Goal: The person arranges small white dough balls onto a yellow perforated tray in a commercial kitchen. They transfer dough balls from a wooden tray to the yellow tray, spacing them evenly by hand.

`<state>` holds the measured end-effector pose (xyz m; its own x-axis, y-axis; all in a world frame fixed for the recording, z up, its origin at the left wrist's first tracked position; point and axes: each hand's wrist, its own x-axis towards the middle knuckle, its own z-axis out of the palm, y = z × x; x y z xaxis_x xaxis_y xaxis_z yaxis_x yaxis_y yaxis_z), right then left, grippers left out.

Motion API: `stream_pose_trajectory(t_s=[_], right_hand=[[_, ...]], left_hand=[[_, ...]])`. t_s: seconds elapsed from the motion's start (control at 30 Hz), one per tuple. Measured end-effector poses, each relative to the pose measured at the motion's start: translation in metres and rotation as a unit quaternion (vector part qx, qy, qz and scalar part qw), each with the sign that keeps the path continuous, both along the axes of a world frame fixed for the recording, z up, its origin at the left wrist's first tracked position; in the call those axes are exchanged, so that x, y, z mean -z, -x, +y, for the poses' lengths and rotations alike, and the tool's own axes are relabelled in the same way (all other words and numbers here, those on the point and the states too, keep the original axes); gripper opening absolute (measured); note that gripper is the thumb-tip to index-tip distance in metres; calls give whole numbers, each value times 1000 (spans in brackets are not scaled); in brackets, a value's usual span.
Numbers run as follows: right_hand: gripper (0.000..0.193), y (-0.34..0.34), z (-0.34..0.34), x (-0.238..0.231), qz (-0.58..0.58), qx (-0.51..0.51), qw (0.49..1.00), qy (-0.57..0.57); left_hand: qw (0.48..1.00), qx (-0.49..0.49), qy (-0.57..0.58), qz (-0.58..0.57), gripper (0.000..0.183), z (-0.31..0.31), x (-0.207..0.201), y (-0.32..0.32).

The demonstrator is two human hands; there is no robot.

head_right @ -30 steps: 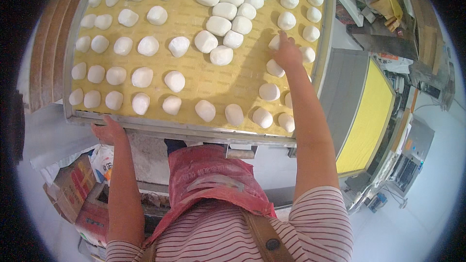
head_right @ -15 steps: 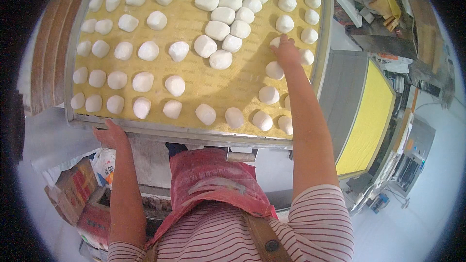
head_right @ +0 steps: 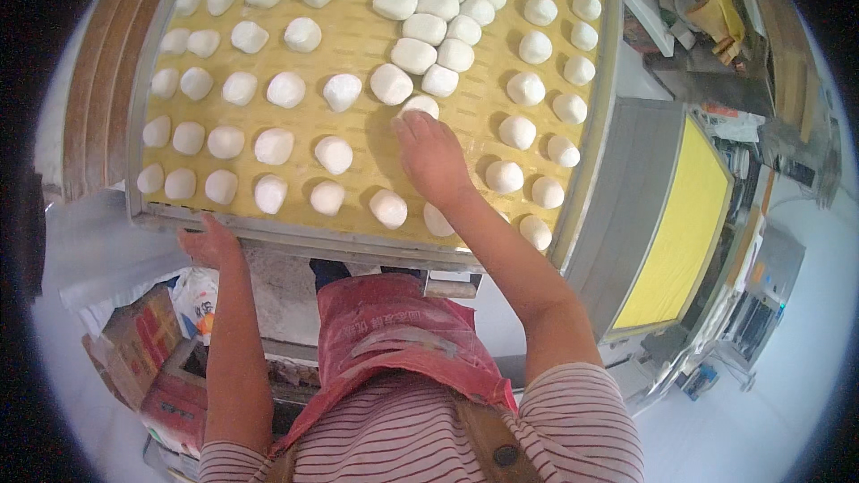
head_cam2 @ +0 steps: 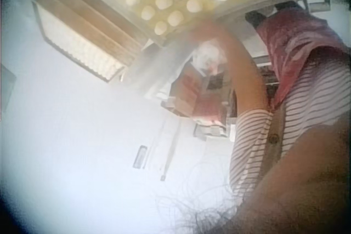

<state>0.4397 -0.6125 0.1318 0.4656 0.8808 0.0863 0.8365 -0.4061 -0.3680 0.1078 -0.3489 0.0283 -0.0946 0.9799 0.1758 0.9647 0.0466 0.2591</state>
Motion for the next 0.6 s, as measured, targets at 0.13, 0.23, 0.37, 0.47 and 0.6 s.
stream_pose_trajectory(t_s=[0.13, 0.23, 0.37, 0.47, 0.6], right_hand=[[36, -3, -4, -3, -75, -31, 993, 87], [40, -18, -13, 3, 6, -36, 983, 177], [47, -13, -35, -9, 162, 63, 980, 99], [50, 0, -63, -7, 126, 79, 988, 47], [51, 9, -69, -6, 69, 64, 989, 117]], left_hand=[[1000, -1, -7, 12, 73, -1, 2, -1], [1000, 8, -24, 6, 73, 1, 9, -1], [1000, 15, -15, -19, 73, -3, 3, -1], [1000, 3, 13, -19, 74, -5, -10, -12], [1000, -2, 0, -17, 76, -2, -3, -9]])
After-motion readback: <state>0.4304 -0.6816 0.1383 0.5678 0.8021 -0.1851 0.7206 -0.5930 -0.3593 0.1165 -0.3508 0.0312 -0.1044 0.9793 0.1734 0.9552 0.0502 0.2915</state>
